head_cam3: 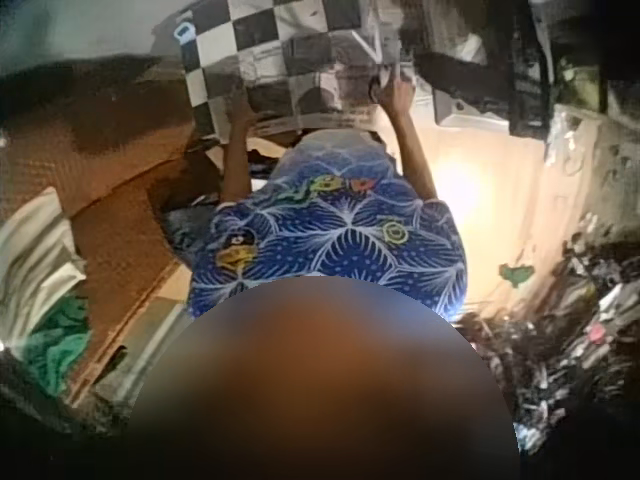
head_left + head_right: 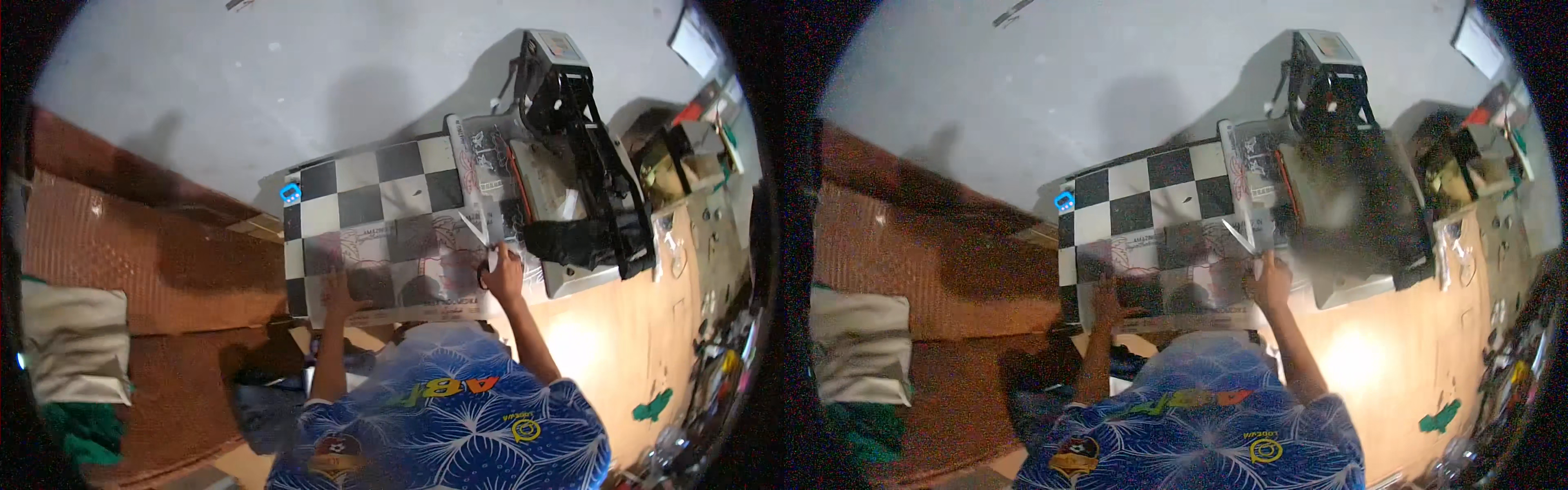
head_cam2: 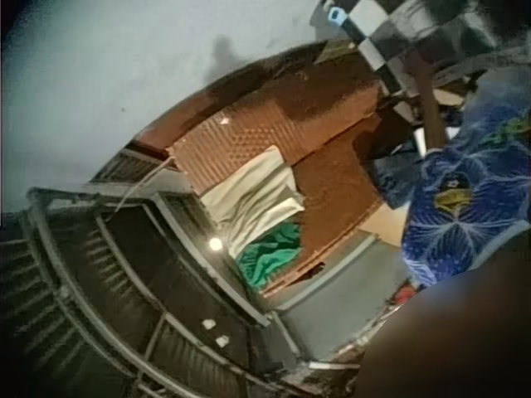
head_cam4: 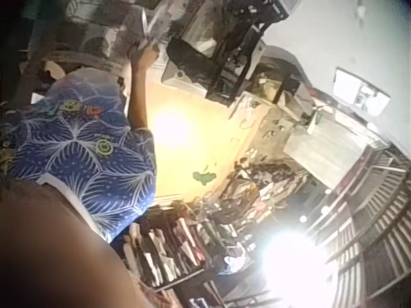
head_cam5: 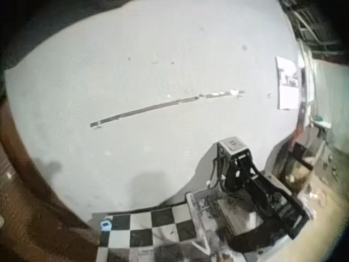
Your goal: Use a utility knife to manually cut printed vinyl sheets on a checkered workbench.
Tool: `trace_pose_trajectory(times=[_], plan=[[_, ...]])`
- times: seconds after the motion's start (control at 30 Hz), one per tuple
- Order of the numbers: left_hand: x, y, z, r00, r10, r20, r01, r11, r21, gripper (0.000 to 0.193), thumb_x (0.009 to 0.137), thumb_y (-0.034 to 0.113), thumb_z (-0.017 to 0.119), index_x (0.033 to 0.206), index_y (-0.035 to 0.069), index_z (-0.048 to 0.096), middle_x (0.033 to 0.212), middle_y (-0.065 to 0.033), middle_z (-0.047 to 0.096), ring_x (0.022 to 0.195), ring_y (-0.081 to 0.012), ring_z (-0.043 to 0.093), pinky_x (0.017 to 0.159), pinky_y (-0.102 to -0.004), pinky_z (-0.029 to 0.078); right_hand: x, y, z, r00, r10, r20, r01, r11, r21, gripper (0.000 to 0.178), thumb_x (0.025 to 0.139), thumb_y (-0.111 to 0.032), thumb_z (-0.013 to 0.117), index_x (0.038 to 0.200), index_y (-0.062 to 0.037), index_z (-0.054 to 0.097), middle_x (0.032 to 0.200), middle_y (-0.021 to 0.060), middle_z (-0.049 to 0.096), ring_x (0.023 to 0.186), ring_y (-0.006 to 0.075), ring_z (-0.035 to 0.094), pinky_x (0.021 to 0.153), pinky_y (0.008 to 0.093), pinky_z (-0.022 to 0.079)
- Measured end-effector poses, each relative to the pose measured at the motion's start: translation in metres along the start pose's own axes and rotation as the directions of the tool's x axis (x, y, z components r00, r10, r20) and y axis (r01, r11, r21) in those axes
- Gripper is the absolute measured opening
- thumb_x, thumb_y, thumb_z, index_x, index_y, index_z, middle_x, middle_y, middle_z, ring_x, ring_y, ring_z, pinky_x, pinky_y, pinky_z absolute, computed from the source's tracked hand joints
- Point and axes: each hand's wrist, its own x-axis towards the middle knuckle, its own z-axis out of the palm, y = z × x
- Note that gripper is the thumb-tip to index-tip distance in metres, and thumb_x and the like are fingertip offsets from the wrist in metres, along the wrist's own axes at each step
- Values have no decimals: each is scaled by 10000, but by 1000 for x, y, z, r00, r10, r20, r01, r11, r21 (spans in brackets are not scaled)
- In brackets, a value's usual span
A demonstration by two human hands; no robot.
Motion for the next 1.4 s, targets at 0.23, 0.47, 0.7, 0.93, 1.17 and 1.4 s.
trace_pose_trajectory(times=[0.23, 0.47, 0.7, 0.93, 1.17, 1.4], plan=[[-4, -3, 18, 999, -51, -6, 50, 988, -146, 1345, 500, 691, 786, 1515, 168, 77, 1565, -165, 22, 1406, -473, 14, 1062, -676, 150, -40, 52, 28, 976, 217, -14, -217, 975, -45, 630, 658, -427, 824, 1057, -55, 507, 805, 196, 644, 720, 428, 626, 658, 485, 495], [-14, -4, 12, 992, 41, -117, -74, 956, -285, 1340, 481, 729, 761, 1514, 171, 115, 1569, -154, 2, 1404, -481, -3, 1050, -700, 126, -36, 41, 23, 989, 149, 15, -140, 886, 442, 351, 728, -125, 790, 953, -51, 531, 708, 79, 578, 660, 190, 579, 591, 352, 469], [-23, -7, 19, 961, 62, -271, -180, 881, -438, 1237, 532, 665, 779, 1497, 144, 207, 1562, -169, 58, 1408, -460, 37, 1076, -659, 136, -13, 9, 17, 992, 106, 63, -122, 914, 388, 395, 701, -35, 785, 970, -28, 496, 772, 65, 607, 706, 152, 581, 639, 305, 469], [-46, -20, 48, 609, -228, -760, 174, 973, -152, 1070, 671, 499, 781, 1494, 122, 210, 1534, -197, 159, 1394, -409, 174, 1110, -563, 169, 13, -77, -16, 986, -111, 124, 28, 844, 535, 316, 708, 74, 682, 953, -45, 522, 769, 13, 544, 693, 105, 500, 647, 253, 437], [-125, -73, 48, 801, -484, -352, -209, 325, -922, 1089, 727, 469, 741, 1491, 19, 107, 1495, -288, 153, 1374, -408, 208, 1095, -545, 202, 28, -201, -28, 851, -522, 52, 364, 660, 657, 413, 688, 44, 689, 1068, -66, 567, 833, 66, 626, 766, 121, 578, 654, 286, 463], [-113, -57, 25, 781, -601, -170, 250, 550, -797, 983, 683, 246, 795, 1430, -31, 218, 1318, -228, 403, 1241, -329, 399, 1009, -478, 341, -19, -287, -44, 738, -668, -100, 554, 514, 655, 453, 648, 68, 755, 1021, -38, 520, 913, 22, 506, 870, 116, 478, 799, 246, 416]])
